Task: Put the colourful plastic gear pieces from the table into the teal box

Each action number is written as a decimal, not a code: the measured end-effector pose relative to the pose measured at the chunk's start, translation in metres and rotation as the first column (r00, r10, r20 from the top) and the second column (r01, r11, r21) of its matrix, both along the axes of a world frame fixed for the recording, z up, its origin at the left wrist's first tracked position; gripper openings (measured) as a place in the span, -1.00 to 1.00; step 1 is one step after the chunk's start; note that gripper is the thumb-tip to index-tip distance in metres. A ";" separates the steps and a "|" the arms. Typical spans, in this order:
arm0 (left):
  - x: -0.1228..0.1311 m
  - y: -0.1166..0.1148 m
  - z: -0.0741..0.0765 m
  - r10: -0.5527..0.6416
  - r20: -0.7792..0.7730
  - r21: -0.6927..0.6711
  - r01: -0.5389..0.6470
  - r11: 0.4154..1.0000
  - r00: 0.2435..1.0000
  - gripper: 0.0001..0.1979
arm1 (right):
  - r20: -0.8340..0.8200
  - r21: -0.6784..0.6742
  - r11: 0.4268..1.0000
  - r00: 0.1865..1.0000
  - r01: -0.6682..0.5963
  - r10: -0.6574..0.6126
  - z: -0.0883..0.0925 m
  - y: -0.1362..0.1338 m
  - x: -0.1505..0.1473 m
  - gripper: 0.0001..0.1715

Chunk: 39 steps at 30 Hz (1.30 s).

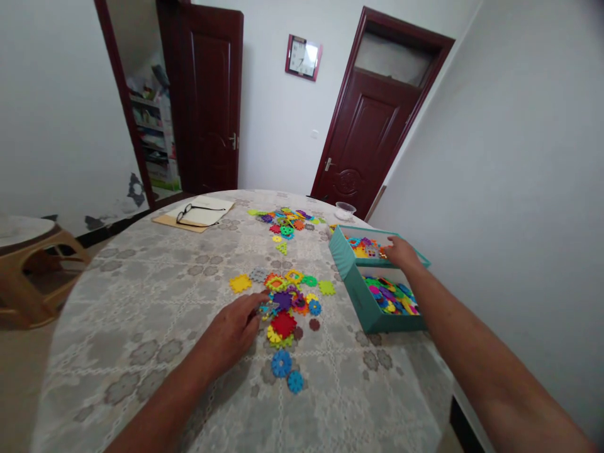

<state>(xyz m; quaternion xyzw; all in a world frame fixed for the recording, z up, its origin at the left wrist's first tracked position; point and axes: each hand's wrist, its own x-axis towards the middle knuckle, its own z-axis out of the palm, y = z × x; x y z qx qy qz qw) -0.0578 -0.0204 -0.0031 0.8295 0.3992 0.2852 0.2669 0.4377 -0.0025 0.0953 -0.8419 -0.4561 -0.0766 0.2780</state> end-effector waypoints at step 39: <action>-0.008 0.003 0.014 0.219 0.033 -0.220 -0.207 0.953 0.975 -0.65 | 0.358 -0.155 0.975 0.911 -0.159 0.205 0.019 0.090 -0.091 -0.58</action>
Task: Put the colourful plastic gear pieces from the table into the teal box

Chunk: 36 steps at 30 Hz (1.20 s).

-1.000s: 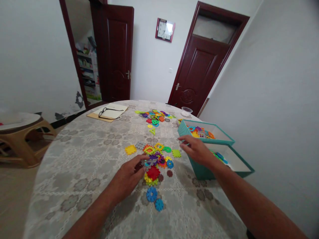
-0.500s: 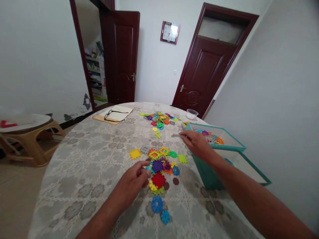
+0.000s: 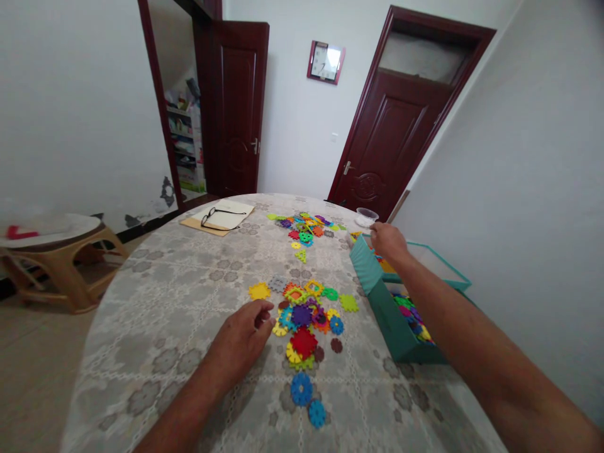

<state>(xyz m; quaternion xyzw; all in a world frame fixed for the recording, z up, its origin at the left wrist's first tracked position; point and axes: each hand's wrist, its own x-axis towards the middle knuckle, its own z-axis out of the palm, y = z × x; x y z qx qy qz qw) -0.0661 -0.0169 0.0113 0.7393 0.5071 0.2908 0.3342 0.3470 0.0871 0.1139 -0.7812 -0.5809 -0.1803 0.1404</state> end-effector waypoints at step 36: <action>0.030 -0.040 -0.016 -0.201 -0.522 0.110 0.298 0.948 0.829 -0.07 | -0.567 0.328 0.821 0.599 -0.467 0.566 -0.151 -0.122 -0.138 -0.62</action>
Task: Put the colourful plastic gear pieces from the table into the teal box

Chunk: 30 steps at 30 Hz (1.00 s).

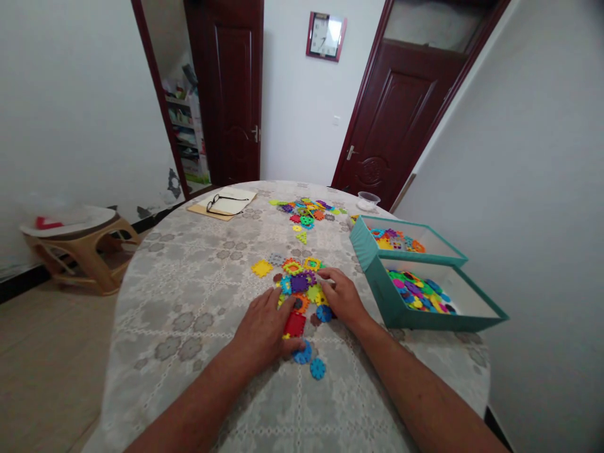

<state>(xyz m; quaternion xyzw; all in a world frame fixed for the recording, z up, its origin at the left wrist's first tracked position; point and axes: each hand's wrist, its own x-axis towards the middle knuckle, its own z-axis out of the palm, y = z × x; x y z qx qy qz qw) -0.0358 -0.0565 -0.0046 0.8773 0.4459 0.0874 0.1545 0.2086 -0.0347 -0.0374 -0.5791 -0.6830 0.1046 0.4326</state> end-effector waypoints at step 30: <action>-0.022 0.034 0.002 0.102 0.427 0.023 -0.123 0.992 0.899 -0.71 | -0.221 -0.467 0.832 0.951 -0.300 0.218 0.031 -0.027 0.007 -0.94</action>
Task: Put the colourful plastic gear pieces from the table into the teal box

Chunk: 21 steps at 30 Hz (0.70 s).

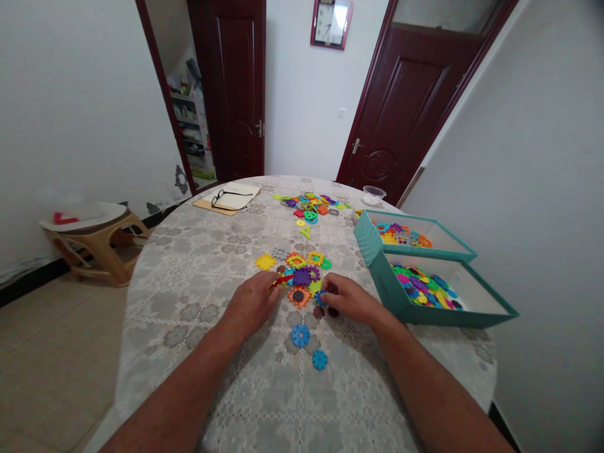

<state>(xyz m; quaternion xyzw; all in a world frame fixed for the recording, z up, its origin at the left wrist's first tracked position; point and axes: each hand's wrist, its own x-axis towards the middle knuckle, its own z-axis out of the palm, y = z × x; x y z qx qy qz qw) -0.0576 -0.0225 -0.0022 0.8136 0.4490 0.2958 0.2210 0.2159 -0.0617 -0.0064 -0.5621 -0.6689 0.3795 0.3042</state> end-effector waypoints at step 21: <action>0.006 0.003 0.017 0.288 0.504 -0.628 0.117 0.769 0.815 -0.61 | -0.319 -0.080 0.992 0.940 0.100 -0.121 0.012 0.005 -0.013 -0.66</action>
